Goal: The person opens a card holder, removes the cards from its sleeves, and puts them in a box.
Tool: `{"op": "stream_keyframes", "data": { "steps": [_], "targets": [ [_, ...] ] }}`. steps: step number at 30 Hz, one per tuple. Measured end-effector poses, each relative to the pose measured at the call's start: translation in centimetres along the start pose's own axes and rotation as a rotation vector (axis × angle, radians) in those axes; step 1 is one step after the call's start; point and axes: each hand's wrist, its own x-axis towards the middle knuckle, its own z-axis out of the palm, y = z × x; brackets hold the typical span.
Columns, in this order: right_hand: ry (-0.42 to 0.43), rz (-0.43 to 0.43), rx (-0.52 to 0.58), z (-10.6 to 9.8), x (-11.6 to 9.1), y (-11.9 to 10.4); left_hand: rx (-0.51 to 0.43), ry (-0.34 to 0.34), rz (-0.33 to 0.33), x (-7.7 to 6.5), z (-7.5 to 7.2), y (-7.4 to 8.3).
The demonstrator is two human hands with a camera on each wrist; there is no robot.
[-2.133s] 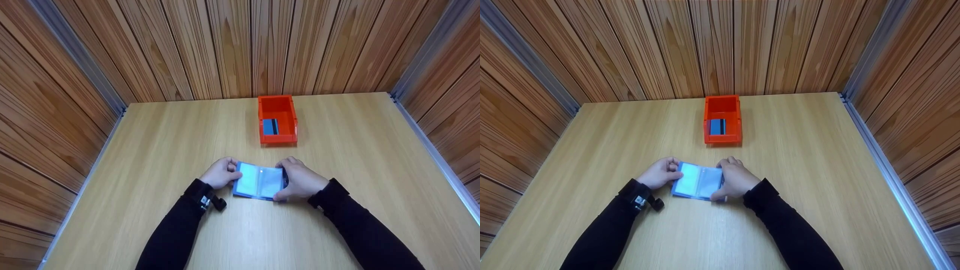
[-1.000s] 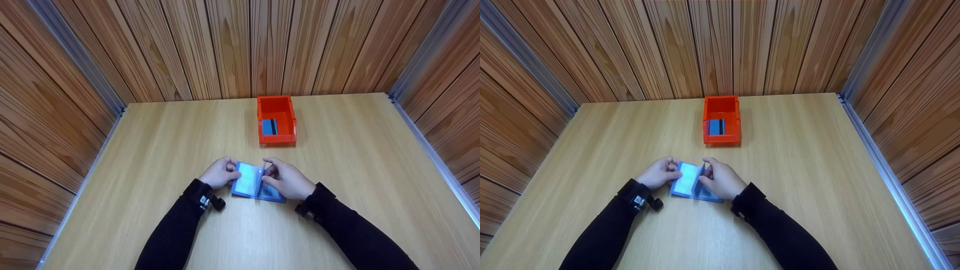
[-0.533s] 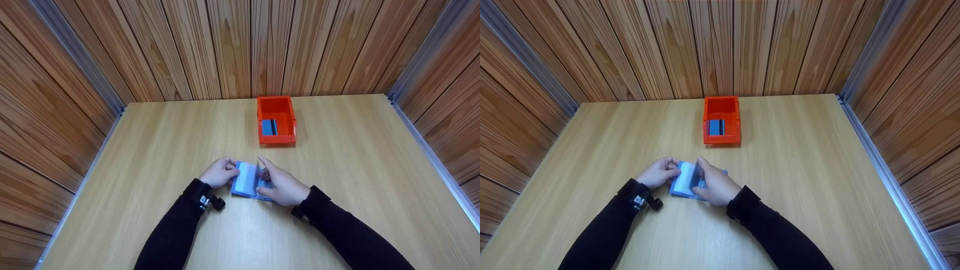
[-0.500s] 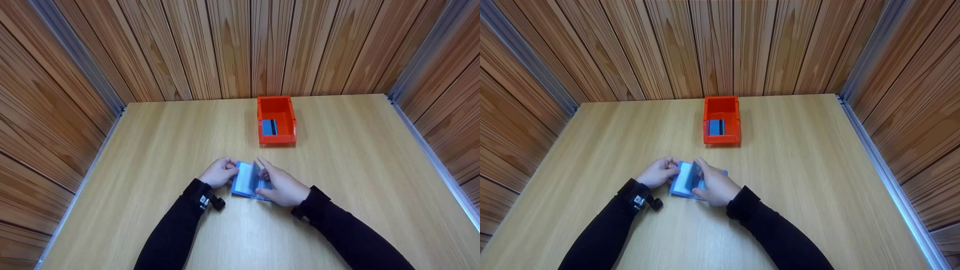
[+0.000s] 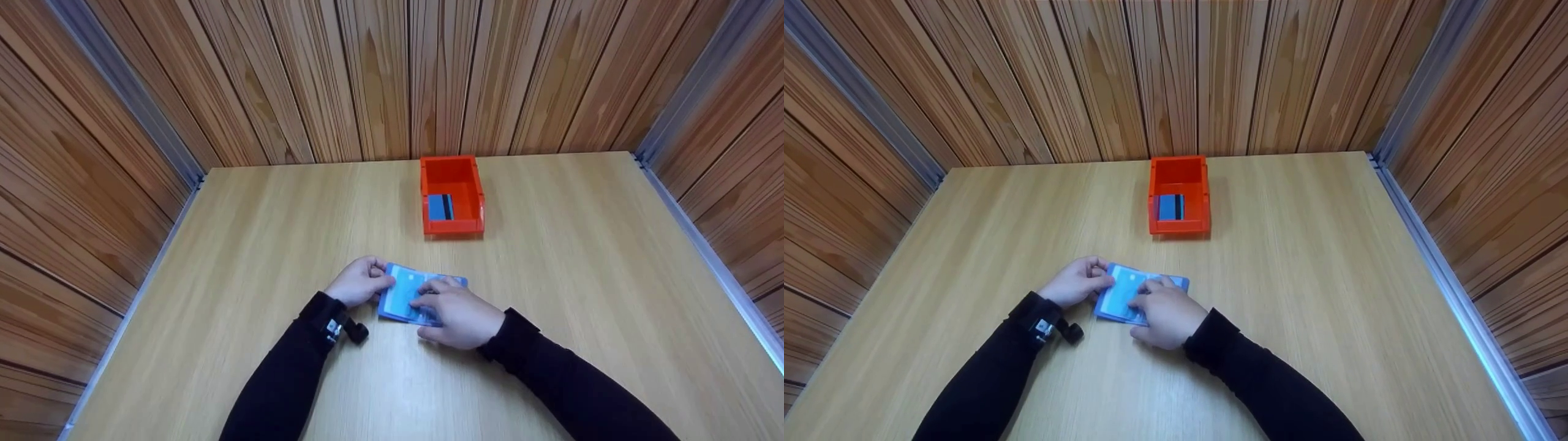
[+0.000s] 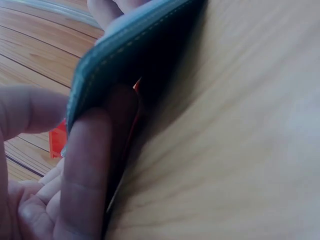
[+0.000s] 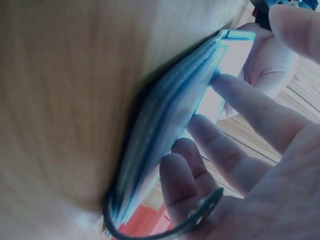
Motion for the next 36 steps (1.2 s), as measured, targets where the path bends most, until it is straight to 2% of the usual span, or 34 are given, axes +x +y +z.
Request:
{"op": "stream_keyframes", "data": {
  "steps": [6,13,17,20,26,36],
  "targets": [
    [0.025,0.041,0.047,-0.2,0.2,0.1,-0.009,-0.012,0.010,0.0,0.0,0.0],
    [0.126,0.306,0.324,-2.3,1.9,0.4,-0.021,-0.008,0.010,0.0,-0.2,0.0],
    [0.109,0.388,0.373,-2.7,3.2,0.6,-0.033,-0.008,-0.003,-0.1,-0.1,0.0],
    [0.068,0.405,0.384,-2.2,3.8,0.8,-0.050,-0.017,-0.005,-0.2,0.0,0.0],
    [0.077,0.369,0.399,-1.3,4.0,1.2,-0.063,-0.030,0.024,-0.2,0.2,0.0],
    [0.082,0.460,0.475,-1.3,4.2,1.1,-0.028,-0.018,0.022,-0.2,0.2,0.2]
  ]
}}
